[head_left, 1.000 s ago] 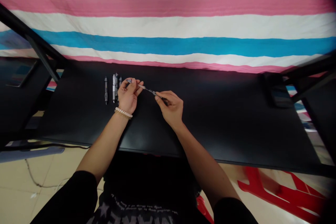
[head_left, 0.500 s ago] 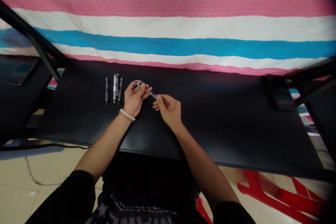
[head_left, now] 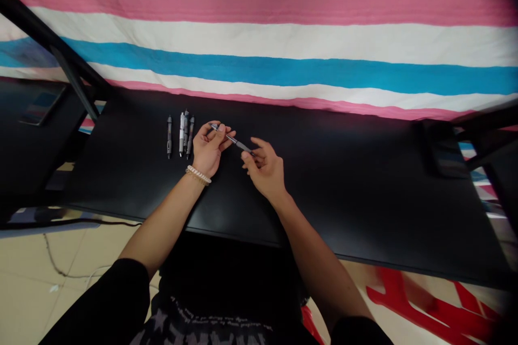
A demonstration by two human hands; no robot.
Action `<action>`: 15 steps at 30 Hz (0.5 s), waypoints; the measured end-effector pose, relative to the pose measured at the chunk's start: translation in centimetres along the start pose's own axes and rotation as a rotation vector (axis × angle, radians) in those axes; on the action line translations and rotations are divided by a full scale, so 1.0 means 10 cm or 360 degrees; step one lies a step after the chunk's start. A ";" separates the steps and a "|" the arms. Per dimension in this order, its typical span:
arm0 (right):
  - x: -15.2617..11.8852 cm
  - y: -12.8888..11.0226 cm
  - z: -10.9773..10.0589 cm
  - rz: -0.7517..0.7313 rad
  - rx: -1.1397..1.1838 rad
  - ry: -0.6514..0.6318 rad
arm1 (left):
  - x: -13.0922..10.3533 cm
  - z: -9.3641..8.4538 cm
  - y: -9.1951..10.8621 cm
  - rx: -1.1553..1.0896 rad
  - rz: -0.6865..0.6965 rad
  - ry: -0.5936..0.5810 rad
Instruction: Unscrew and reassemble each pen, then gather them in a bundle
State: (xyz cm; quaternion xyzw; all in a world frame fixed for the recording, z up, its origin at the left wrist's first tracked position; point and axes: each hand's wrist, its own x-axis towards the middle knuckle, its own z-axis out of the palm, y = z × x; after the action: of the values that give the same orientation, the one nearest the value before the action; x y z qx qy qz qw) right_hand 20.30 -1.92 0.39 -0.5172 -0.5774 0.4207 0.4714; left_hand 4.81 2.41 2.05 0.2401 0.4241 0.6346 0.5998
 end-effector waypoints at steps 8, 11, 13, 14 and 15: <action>-0.01 -0.04 -0.01 -0.0070 -0.0062 -0.0078 | -0.01 0.00 0.00 -0.0016 -0.0040 -0.0055; -0.02 -0.06 -0.01 -0.0095 -0.0134 -0.0201 | -0.03 0.02 0.06 -0.0075 -0.0141 -0.0169; -0.01 -0.08 -0.01 -0.0142 -0.0180 -0.0221 | -0.06 0.05 0.14 -0.0197 -0.0204 -0.0282; -0.01 -0.09 -0.01 -0.0160 -0.0190 -0.0217 | -0.07 0.06 0.19 -0.0261 -0.0243 -0.0334; -0.01 -0.09 -0.01 -0.0168 -0.0201 -0.0207 | -0.09 0.06 0.24 -0.0308 -0.0289 -0.0373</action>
State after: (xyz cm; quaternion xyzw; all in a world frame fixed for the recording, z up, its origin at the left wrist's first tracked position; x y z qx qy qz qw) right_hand 20.21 -2.08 1.27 -0.4864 -0.6586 0.3906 0.4209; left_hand 4.12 1.89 4.52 0.2143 0.3082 0.5832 0.7204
